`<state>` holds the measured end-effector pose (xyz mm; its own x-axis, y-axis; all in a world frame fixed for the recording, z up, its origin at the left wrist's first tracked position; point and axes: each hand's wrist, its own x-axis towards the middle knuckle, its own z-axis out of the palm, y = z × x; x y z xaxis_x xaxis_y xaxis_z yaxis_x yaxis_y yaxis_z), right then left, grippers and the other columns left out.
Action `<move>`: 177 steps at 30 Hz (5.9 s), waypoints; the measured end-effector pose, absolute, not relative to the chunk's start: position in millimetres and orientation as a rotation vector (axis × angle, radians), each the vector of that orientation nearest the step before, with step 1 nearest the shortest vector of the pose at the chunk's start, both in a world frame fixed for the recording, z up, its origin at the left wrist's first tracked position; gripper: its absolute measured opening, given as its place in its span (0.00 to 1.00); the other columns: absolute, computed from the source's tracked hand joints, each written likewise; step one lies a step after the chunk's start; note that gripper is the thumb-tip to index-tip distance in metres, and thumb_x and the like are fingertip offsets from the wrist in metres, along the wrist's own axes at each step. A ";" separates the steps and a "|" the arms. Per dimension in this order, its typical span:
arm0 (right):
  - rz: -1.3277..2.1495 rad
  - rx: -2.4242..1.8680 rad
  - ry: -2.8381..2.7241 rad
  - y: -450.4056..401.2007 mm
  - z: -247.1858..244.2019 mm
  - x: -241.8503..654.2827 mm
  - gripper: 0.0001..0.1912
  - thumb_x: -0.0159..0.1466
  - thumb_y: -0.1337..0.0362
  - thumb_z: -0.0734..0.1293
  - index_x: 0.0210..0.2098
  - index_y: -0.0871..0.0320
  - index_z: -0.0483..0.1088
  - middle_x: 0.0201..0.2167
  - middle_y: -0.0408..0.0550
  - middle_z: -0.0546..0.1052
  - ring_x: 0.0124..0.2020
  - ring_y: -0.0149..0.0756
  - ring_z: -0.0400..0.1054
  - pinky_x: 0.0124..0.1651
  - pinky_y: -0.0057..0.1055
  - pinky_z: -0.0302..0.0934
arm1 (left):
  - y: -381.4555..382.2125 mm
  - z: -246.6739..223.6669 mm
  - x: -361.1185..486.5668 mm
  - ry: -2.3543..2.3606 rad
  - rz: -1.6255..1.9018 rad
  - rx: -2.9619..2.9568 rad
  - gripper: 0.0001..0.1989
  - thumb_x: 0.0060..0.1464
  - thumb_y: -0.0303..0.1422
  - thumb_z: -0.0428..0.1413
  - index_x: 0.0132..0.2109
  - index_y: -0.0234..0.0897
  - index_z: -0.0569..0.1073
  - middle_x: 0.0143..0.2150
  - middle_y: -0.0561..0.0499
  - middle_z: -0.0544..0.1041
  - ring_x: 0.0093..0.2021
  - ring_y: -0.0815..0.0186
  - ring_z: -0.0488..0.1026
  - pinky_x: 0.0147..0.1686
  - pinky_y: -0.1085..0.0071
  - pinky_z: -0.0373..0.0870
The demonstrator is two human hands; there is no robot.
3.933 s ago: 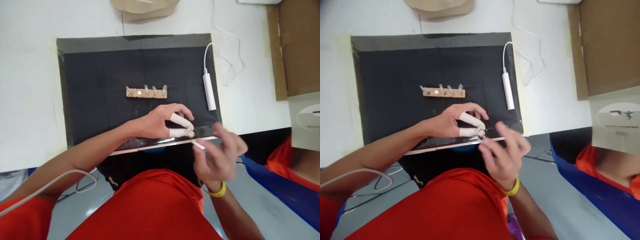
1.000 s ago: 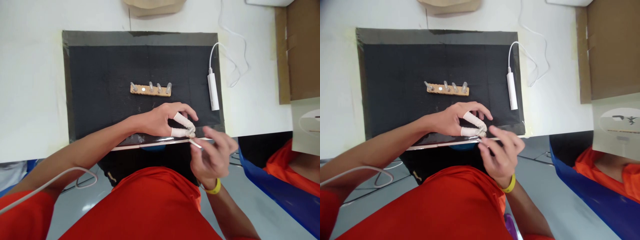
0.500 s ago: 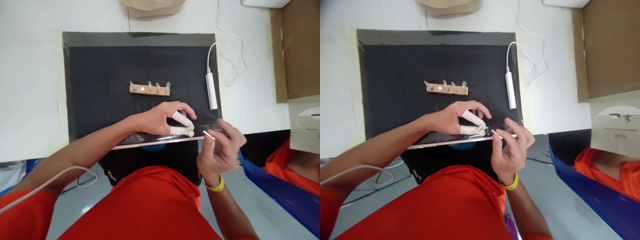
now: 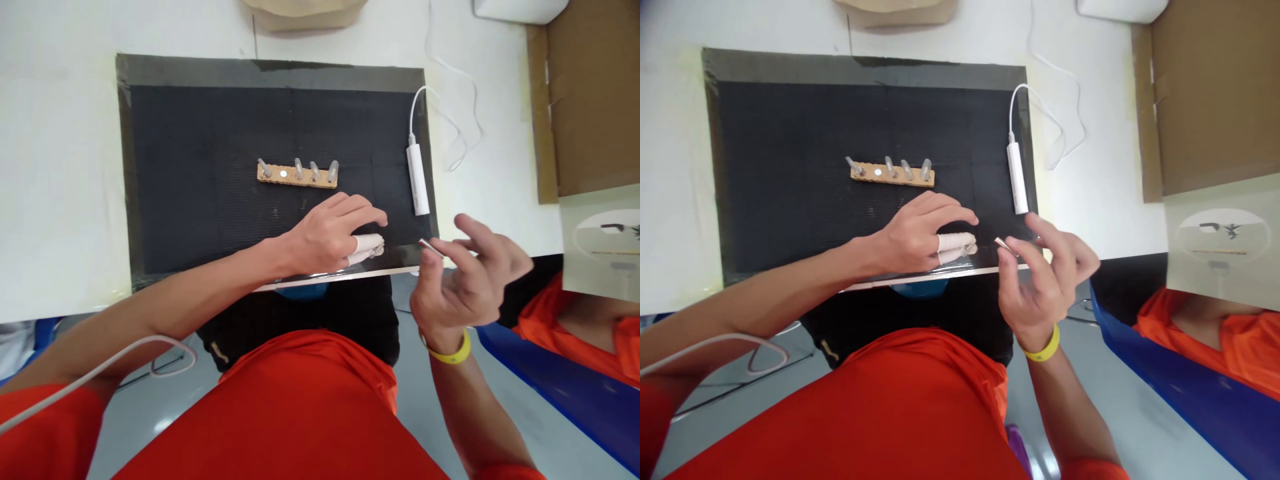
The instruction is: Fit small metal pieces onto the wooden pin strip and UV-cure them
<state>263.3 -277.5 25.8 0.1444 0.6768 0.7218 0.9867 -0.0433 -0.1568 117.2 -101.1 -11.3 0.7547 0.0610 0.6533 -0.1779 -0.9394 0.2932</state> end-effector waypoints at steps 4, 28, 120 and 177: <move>-0.553 -1.733 -1.814 -275.1 25.3 259.3 0.10 0.66 0.67 0.75 0.46 0.55 0.77 0.53 0.51 0.83 0.51 0.41 0.73 0.52 0.38 0.69 | -101.5 -11.7 117.9 -0.068 1.049 2.596 0.06 0.68 0.31 0.58 0.43 0.34 0.78 0.50 0.44 0.82 0.49 0.59 0.76 0.46 0.61 0.73; -0.525 -1.763 -1.736 -270.0 22.1 253.7 0.08 0.67 0.67 0.73 0.46 0.55 0.76 0.55 0.54 0.81 0.51 0.42 0.72 0.51 0.39 0.69 | -98.8 -8.9 117.1 -0.052 0.964 2.493 0.05 0.68 0.29 0.58 0.43 0.35 0.79 0.50 0.43 0.82 0.48 0.61 0.77 0.49 0.61 0.76; -0.369 -1.763 -1.370 -280.4 20.4 235.1 0.05 0.70 0.66 0.70 0.45 0.53 0.77 0.52 0.49 0.82 0.51 0.42 0.72 0.50 0.40 0.68 | -85.0 9.1 111.5 -0.024 0.461 2.030 0.06 0.64 0.33 0.63 0.44 0.41 0.86 0.57 0.45 0.81 0.45 0.67 0.78 0.51 0.69 0.75; -0.366 -1.725 -1.552 -291.8 21.5 228.9 0.07 0.67 0.67 0.72 0.44 0.51 0.79 0.45 0.46 0.83 0.45 0.40 0.74 0.46 0.38 0.69 | -99.3 9.5 109.1 -0.061 0.636 1.847 0.06 0.64 0.30 0.63 0.46 0.41 0.85 0.59 0.42 0.78 0.37 0.71 0.75 0.42 0.70 0.76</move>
